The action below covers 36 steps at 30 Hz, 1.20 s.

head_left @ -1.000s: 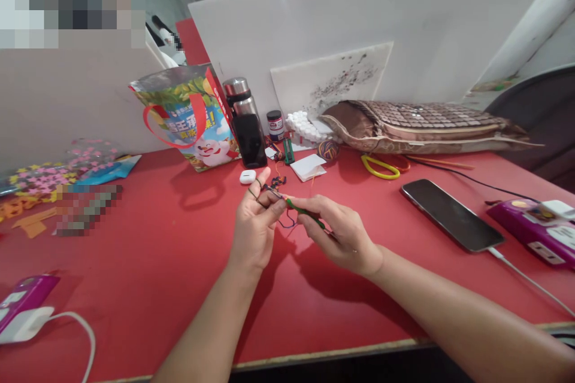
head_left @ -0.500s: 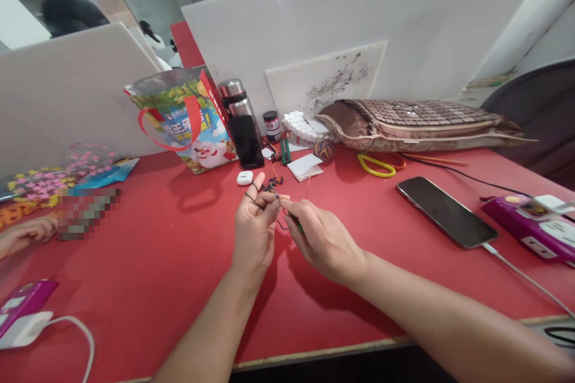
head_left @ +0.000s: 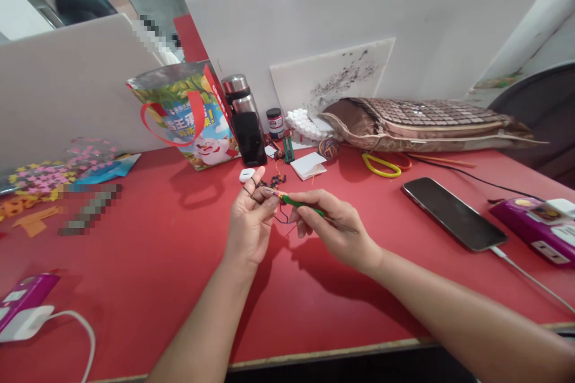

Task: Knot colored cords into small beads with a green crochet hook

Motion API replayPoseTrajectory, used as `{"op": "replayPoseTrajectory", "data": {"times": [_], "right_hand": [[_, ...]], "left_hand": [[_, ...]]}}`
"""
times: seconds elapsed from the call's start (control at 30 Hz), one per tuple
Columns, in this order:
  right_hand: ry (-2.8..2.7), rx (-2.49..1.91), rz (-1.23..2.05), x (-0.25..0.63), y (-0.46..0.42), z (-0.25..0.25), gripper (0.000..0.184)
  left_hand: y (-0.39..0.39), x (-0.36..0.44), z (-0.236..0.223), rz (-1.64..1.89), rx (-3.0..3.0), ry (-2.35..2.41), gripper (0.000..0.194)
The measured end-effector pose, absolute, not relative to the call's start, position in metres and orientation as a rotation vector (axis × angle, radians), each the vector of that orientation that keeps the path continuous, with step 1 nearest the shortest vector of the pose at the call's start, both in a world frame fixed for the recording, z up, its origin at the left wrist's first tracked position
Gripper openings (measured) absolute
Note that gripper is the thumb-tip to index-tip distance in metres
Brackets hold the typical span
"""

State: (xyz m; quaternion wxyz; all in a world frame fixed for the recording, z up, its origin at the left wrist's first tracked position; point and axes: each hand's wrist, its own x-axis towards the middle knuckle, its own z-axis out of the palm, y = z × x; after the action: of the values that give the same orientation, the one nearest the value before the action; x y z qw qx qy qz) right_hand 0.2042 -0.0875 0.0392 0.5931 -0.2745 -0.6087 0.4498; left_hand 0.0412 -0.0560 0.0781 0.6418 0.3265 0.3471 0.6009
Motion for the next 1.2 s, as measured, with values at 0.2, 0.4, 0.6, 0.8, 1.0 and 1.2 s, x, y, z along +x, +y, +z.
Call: {"op": "replayPoseTrajectory", "data": {"times": [0.2,0.4,0.6,0.8,1.0,1.2], "right_hand": [[-1.374,-0.646,1.094,0.208,-0.084,0.045,0.036],[-1.347,-0.637,1.091,0.211,-0.083,0.047,0.033],[-1.339,-0.674,1.117,0.214,-0.081,0.048,0.038],[-1.335,-0.663,1.113,0.217,-0.079,0.050,0.034],[-1.318,-0.636,1.124,0.218,-0.077,0.048,0.030],[-1.323,-0.677,1.110,0.220,-0.077,0.050,0.032]], "left_hand": [[-0.054,0.039,0.077,1.370,0.728,0.807,0.077],[-0.054,0.040,0.081,1.409,0.719,0.831,0.076],[-0.053,0.040,0.082,1.410,0.711,0.836,0.076],[-0.052,0.038,0.080,1.407,0.730,0.846,0.070],[-0.054,0.038,0.084,1.413,0.733,0.880,0.070],[-0.055,0.040,0.086,1.437,0.735,0.910,0.077]]}}
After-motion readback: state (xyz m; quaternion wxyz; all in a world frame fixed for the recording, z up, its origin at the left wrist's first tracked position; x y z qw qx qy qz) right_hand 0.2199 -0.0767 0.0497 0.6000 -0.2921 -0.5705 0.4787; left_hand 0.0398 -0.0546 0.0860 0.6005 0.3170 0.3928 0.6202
